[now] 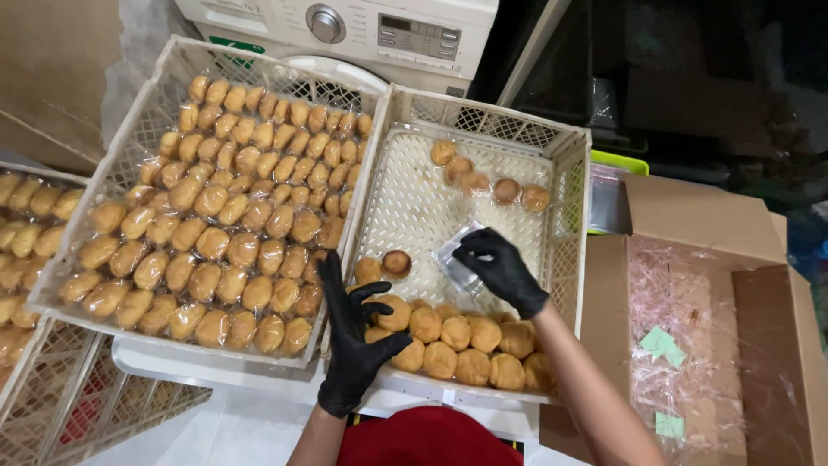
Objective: Bag small pastries into individual plastic bags and organize them in a crate.
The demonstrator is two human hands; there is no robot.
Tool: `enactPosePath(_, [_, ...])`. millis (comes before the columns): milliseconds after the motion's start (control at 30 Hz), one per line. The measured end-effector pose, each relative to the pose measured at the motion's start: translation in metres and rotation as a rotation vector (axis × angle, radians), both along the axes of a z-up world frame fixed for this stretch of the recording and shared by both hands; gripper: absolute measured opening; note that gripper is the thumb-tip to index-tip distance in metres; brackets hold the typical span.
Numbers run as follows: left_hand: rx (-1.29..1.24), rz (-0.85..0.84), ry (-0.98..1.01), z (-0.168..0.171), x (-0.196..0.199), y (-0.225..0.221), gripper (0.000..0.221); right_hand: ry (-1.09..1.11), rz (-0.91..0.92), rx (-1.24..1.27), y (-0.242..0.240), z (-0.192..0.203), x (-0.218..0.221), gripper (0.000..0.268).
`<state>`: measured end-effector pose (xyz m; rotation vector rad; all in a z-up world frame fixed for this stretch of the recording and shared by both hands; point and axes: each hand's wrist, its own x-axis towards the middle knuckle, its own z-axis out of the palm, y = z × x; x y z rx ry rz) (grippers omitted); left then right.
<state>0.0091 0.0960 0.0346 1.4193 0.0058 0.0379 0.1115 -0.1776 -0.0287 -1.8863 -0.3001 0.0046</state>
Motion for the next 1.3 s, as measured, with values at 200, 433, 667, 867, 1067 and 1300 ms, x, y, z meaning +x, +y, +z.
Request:
enactPosePath(200, [-0.249, -0.008, -0.228, -0.014, 0.010, -0.002, 0.153, 0.186, 0.194, -1.010, -0.006, -0.085, 0.026, 0.045])
enactPosePath(433, [-0.139, -0.050, 0.275, -0.030, 0.004, -0.012, 0.027, 0.254, 0.312, -1.066, -0.006, -0.066, 0.023, 0.026])
enactPosePath(667, [0.294, -0.051, 0.080, -0.041, 0.013, -0.010, 0.051, -0.179, 0.379, -0.408, 0.058, 0.053, -0.020, 0.020])
enactPosePath(867, [0.135, 0.132, 0.034, -0.046, 0.015, 0.002, 0.024, -0.052, 0.526, -0.081, 0.083, 0.073, -0.002, 0.023])
enactPosePath(1067, [-0.153, 0.237, 0.102, -0.042, 0.012, 0.013, 0.016, -0.067, 0.213, -0.683, 0.072, -0.134, 0.061, 0.045])
enactPosePath(1300, [-0.208, 0.221, 0.298, -0.002, 0.010, 0.012, 0.039, 0.266, 0.153, -0.630, 0.096, -0.037, 0.030, 0.060])
